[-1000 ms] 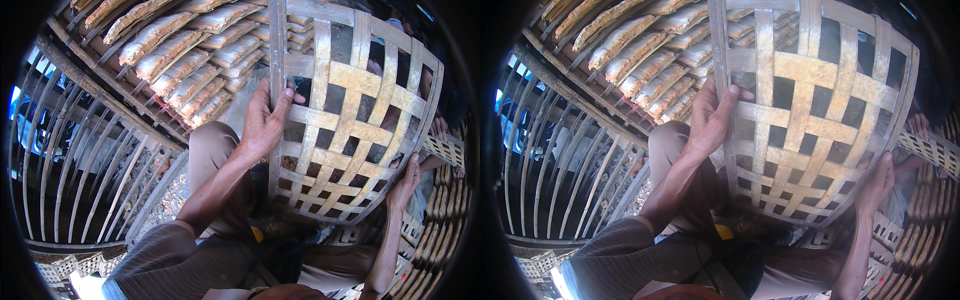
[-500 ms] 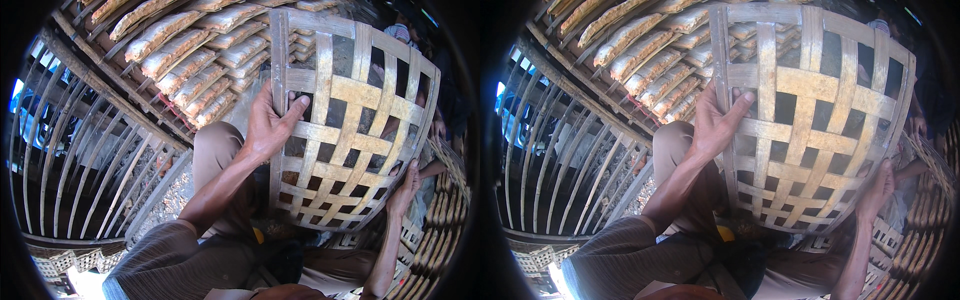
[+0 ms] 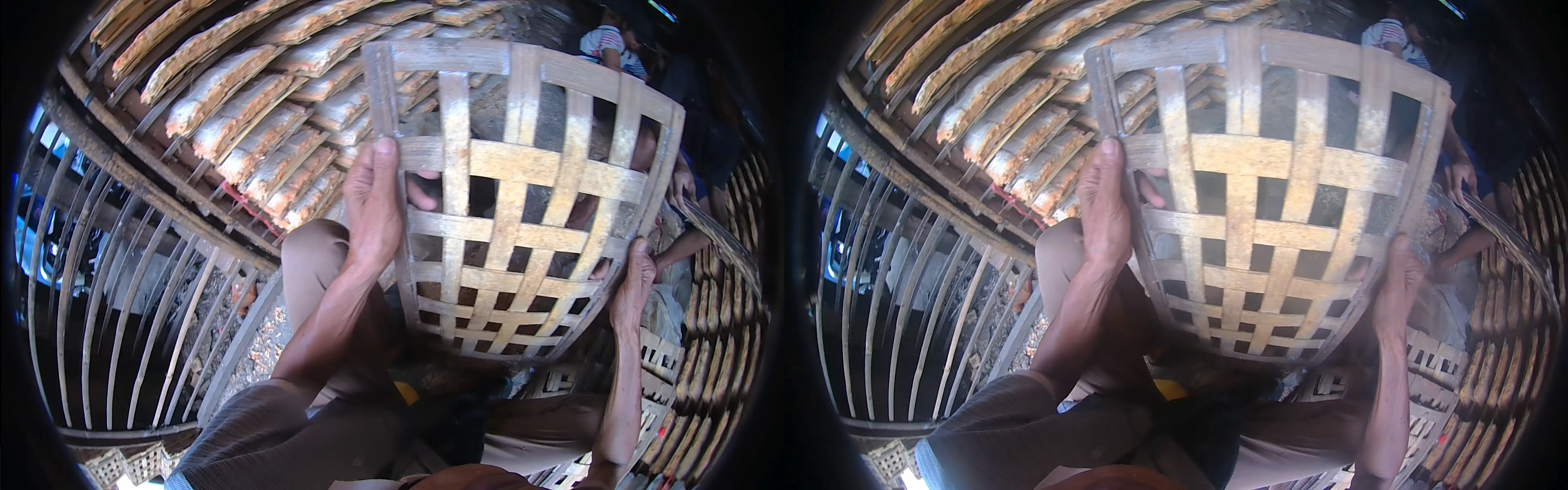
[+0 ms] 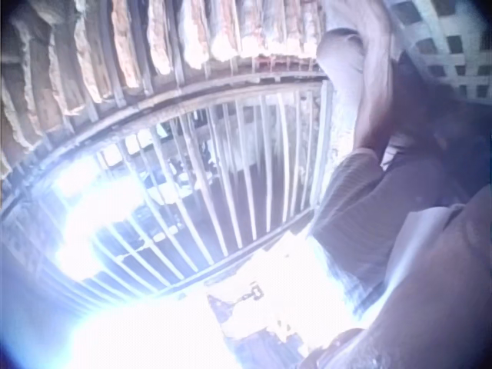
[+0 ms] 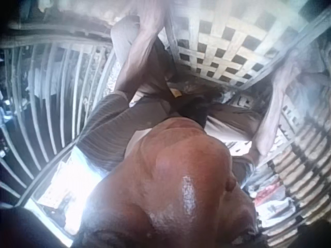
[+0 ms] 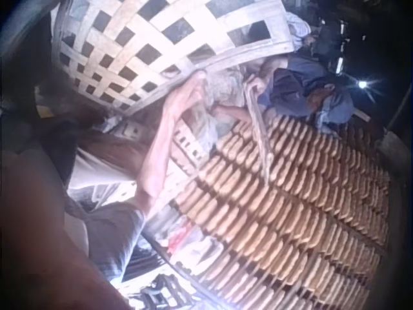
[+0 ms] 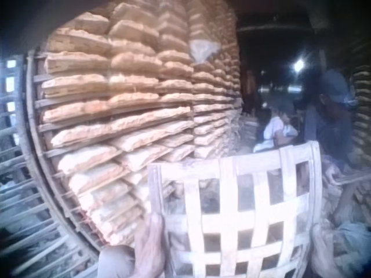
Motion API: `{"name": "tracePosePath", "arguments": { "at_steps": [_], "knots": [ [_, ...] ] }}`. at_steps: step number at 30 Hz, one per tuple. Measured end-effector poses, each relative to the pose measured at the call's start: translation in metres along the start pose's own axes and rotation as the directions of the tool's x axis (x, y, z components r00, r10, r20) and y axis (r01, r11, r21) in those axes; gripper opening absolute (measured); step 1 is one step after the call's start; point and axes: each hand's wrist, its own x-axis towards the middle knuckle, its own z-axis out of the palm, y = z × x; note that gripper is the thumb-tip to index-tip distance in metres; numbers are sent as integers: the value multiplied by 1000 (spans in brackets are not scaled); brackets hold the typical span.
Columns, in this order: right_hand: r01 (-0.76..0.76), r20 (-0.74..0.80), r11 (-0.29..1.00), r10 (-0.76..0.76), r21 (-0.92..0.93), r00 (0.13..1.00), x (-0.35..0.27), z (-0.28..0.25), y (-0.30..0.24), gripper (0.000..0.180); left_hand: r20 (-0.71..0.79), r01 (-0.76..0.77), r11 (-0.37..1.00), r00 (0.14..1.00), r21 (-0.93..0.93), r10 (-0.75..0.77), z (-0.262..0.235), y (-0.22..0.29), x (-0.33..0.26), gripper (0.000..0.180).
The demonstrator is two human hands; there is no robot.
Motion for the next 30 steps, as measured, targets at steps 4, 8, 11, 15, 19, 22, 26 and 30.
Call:
{"name": "tracePosePath", "arguments": {
  "at_steps": [4, 8, 11, 15, 19, 22, 26, 30],
  "knots": [
    [-14, -26, 994, 16, 108, 1000, 3, 28, -26, 35, 40, -39, 991, 998, -127, 45, -4, -3, -2, 31],
    [-52, 11, 996, 52, 70, 999, -2, 8, -9, 36, -22, 37, 996, 999, -82, -39, 1, -1, -6, 34],
    [-15, 49, 996, 11, 88, 999, -7, 18, -26, 40, -97, 69, 997, 993, -34, -72, -2, -1, -2, 38],
    [-43, 38, 993, 38, 113, 999, -10, 32, -42, 41, -78, 25, 999, 997, 22, -23, -2, -4, -3, 43],
    [-42, -11, 999, 42, 25, 999, -8, 26, -31, 53, -51, 117, 981, 993, 152, -111, 2, 0, -6, 53],
    [-28, -20, 998, 29, 51, 999, -5, 25, -29, 61, -62, 219, 965, 975, 146, -212, 3, 2, -9, 55],
    [-106, -18, 988, 109, 113, 994, -5, 35, -33, 57, 0, 189, 964, 981, 186, -192, -6, -7, -2, 57],
    [-119, -97, 970, 142, 213, 985, -3, 28, -21, 47, 196, 203, 973, 955, 112, -222, -6, -14, 3, 54]
  ]
}}
